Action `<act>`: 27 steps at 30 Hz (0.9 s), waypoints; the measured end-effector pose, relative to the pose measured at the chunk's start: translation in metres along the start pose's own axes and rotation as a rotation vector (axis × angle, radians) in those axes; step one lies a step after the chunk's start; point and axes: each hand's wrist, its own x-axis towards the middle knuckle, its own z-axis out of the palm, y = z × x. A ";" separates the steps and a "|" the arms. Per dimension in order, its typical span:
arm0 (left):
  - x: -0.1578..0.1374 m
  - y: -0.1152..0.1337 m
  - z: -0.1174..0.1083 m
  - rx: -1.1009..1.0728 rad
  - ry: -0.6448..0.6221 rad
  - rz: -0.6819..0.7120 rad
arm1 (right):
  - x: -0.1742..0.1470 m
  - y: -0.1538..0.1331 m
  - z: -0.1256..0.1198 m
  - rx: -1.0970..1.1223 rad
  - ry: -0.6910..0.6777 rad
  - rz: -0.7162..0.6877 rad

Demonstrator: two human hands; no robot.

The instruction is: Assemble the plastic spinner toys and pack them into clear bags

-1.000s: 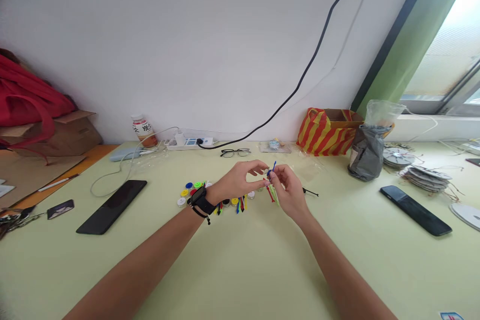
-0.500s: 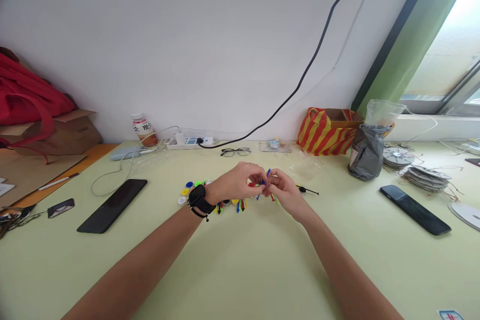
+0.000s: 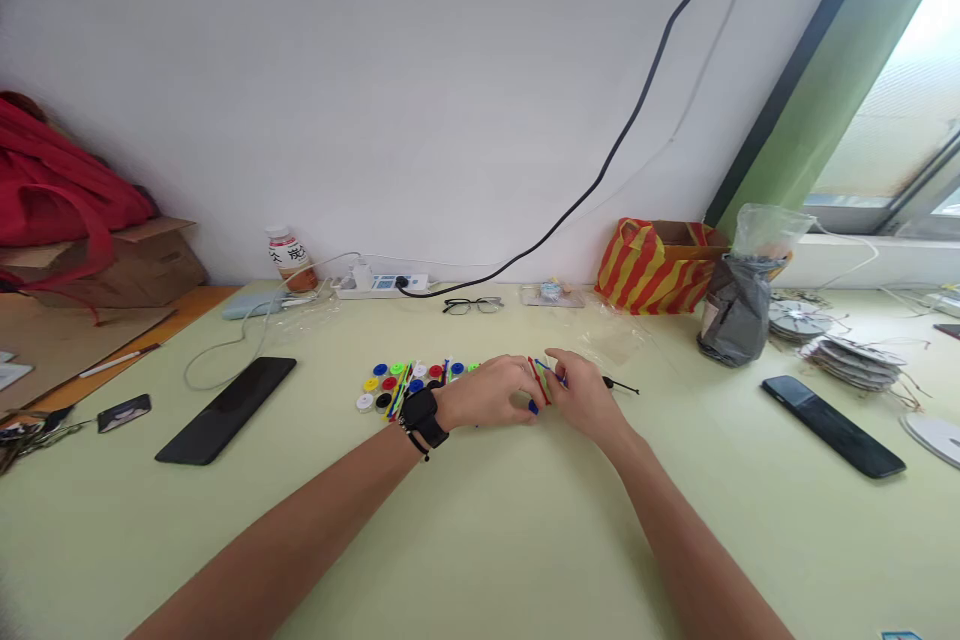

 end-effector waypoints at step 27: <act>-0.010 -0.007 -0.030 0.202 0.151 -0.154 | -0.001 0.048 -0.067 -0.422 0.007 0.184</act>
